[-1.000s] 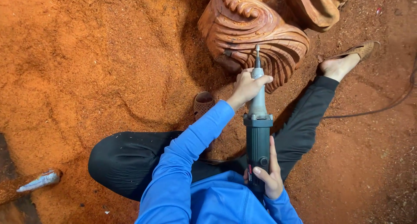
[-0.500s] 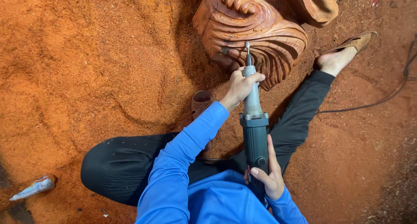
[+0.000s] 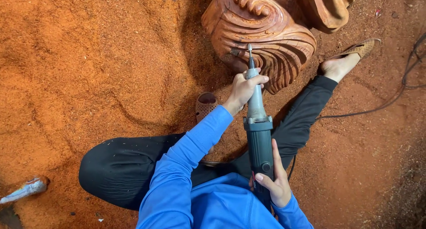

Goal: The person carves decorative details into a wooden sculpture using a handheld rotary tool.

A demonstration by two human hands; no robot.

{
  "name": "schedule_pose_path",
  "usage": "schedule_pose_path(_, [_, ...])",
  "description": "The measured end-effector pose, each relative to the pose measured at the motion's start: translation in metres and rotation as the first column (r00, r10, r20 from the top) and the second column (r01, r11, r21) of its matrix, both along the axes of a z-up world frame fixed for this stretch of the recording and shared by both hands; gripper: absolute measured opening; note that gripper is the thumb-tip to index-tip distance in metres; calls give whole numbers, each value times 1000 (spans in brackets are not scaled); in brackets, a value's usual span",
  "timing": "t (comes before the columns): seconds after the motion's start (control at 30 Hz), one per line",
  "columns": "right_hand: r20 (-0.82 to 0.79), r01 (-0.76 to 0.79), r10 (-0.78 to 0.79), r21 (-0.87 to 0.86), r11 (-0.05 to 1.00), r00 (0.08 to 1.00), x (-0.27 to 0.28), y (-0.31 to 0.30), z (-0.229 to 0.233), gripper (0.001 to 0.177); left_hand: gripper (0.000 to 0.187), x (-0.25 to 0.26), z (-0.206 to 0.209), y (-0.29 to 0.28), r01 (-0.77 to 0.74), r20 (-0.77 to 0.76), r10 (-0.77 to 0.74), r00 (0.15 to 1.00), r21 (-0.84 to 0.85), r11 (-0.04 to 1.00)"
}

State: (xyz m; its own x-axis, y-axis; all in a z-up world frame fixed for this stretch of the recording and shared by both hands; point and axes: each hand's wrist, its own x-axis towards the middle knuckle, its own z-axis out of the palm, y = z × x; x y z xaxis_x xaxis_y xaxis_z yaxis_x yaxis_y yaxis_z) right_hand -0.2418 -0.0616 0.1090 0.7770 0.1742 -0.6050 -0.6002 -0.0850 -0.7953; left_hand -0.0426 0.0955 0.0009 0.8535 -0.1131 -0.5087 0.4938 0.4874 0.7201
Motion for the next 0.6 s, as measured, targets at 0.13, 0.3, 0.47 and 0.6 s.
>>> schedule_pose_path(0.13, [-14,-9,9,-9,1000,1000,2,6,7,112,79,-1,2,4,-28,-52,25,998,-57,998])
schedule_pose_path(0.3, [-32,-1,1,7,1000,999,4,12,11,110,73,-2,-11,7,-83,-57,76,995,-136,987])
schedule_pose_path(0.47, [-57,-19,18,-18,1000,998,8,21,14,108,71,-2,-16,17,-41,-54,37,998,-90,995])
schedule_pose_path(0.6, [-64,-46,45,-22,999,997,10,24,12,109,60,-4,-29,19,-55,-61,48,997,-123,991])
